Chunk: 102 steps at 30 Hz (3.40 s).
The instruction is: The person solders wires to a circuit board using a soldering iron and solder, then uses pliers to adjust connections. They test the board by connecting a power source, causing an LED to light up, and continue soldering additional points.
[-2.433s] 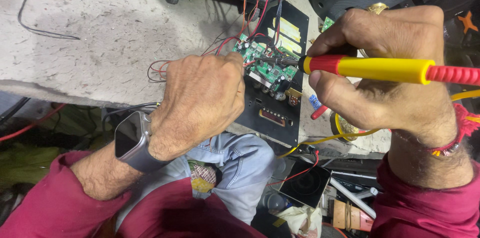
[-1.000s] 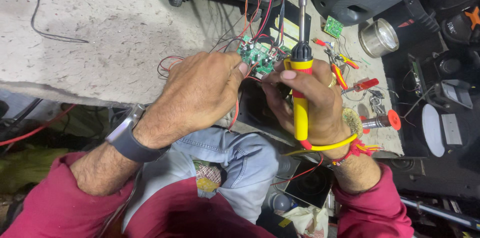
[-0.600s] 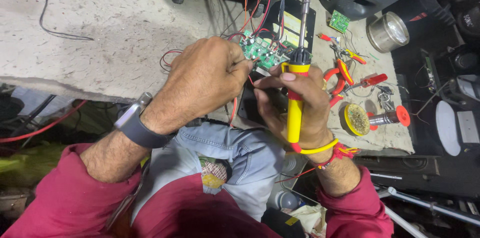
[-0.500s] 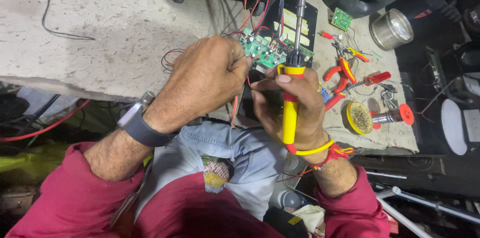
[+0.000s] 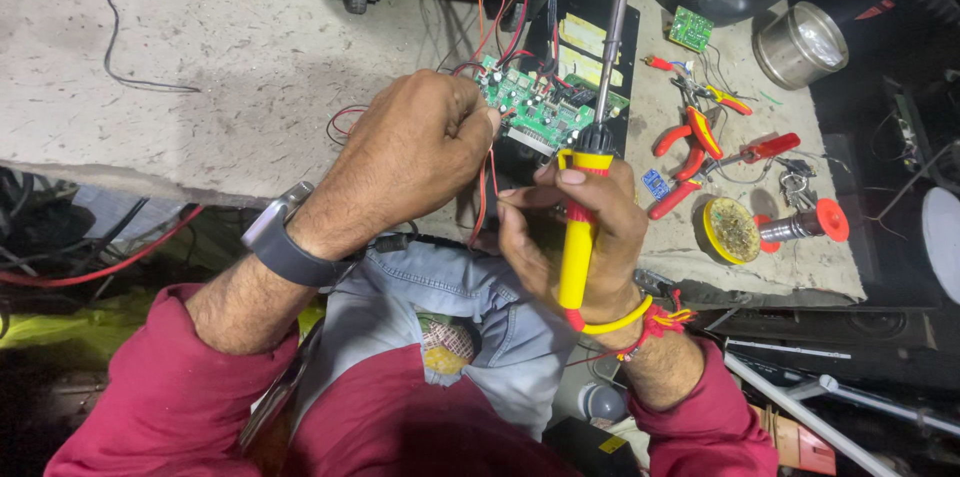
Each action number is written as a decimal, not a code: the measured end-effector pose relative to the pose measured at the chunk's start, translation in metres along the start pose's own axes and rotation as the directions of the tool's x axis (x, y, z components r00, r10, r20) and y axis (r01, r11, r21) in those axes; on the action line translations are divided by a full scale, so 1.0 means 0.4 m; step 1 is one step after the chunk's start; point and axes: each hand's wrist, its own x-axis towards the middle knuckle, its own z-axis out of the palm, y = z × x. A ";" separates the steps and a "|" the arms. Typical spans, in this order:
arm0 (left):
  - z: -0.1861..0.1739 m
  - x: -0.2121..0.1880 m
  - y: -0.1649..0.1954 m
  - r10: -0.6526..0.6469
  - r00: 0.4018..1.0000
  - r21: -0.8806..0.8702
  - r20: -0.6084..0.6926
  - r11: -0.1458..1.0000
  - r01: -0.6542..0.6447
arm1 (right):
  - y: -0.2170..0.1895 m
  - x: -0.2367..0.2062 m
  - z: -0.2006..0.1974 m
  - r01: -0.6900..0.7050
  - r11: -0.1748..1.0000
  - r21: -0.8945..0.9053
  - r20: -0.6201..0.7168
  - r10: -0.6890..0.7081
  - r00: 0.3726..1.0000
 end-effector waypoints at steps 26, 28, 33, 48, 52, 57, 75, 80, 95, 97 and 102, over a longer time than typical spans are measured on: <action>-0.036 -0.057 0.060 -0.027 1.000 0.186 -0.014 0.982 0.029 | -0.098 -0.315 0.022 0.108 0.988 0.108 -0.191 -0.086 0.978; -0.057 -0.073 0.070 -0.068 0.997 0.224 0.020 0.973 0.062 | -0.092 -0.309 0.008 0.070 0.995 0.070 -0.224 -0.053 0.973; -0.098 -0.126 0.076 0.143 0.989 0.034 0.022 0.989 -0.144 | -0.077 -0.295 -0.018 -0.027 0.993 0.113 -0.287 0.059 0.956; -0.118 -0.208 0.061 0.335 0.940 0.035 -0.063 0.942 -0.333 | -0.147 -0.182 -0.014 -0.117 0.989 0.095 -0.356 0.143 0.923; -0.095 -0.219 0.061 0.346 0.938 0.081 -0.015 0.936 -0.344 | -0.165 -0.138 0.022 -0.088 0.989 0.116 -0.377 0.126 0.917; -0.091 -0.222 0.066 0.370 0.928 0.142 0.047 0.917 -0.373 | -0.165 -0.097 0.040 -0.034 0.989 0.145 -0.306 0.077 0.949; -0.085 -0.244 0.065 0.500 0.858 0.119 0.119 0.851 -0.512 | -0.134 -0.178 0.014 -0.220 0.958 0.182 -0.306 0.268 0.914; -0.070 -0.248 0.068 0.513 0.852 0.157 0.104 0.838 -0.523 | -0.136 -0.238 -0.009 -0.298 0.952 0.069 -0.466 0.295 0.834; -0.027 -0.271 0.038 0.517 0.854 0.208 0.063 0.830 -0.518 | 0.081 -0.351 0.003 -0.117 0.978 -0.172 -0.387 0.042 0.921; -0.003 -0.272 0.040 0.527 0.848 0.175 0.060 0.831 -0.529 | 0.096 -0.364 0.001 -0.122 0.983 -0.138 -0.380 0.061 0.923; 0.072 -0.278 0.048 0.531 0.834 0.134 0.147 0.825 -0.549 | 0.108 -0.385 -0.036 -0.049 0.999 0.006 -0.400 0.048 0.915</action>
